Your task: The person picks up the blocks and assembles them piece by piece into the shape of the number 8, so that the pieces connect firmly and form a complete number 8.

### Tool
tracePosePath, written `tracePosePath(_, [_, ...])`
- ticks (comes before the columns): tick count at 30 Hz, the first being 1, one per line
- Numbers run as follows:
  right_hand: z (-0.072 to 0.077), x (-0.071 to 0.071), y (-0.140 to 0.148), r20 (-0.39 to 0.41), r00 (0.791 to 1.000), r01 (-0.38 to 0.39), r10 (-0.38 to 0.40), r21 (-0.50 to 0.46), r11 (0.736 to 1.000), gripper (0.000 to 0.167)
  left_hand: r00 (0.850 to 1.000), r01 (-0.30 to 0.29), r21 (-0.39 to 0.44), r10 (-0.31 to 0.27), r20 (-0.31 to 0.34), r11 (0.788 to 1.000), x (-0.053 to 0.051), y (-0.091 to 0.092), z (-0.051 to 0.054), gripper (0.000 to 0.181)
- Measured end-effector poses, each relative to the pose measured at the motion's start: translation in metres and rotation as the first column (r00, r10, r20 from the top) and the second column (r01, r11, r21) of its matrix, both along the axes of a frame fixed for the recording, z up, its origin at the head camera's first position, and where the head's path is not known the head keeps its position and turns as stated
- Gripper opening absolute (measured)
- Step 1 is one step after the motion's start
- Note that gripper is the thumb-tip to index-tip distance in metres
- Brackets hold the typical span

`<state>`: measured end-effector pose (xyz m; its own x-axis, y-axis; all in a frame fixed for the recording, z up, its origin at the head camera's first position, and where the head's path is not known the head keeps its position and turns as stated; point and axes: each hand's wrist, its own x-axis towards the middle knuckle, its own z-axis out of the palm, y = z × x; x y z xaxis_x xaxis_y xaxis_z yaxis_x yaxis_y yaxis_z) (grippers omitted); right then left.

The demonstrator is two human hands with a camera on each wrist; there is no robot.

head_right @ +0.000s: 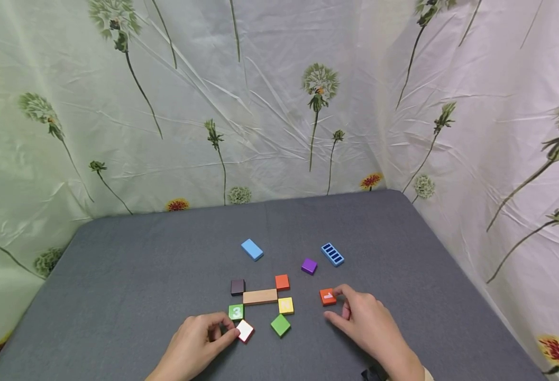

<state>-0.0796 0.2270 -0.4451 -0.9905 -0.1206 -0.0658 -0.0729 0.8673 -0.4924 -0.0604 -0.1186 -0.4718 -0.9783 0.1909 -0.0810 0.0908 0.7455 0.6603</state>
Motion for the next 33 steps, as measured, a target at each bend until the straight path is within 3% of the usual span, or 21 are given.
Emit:
tracePosePath(20, [-0.007,-0.015,0.019,-0.064,0.994,-0.089,0.087,-0.036,0.995,0.041,1.000,-0.003,0.002,0.003,0.005,1.000,0.000,0.000,0.000,0.016])
tracePosePath(33, [-0.004,-0.037,0.026,-0.077,0.995,-0.068,0.065,-0.041,0.997,0.037,1.000,-0.003,0.007,0.003,0.011,1.000,-0.001,0.000,0.000,0.016])
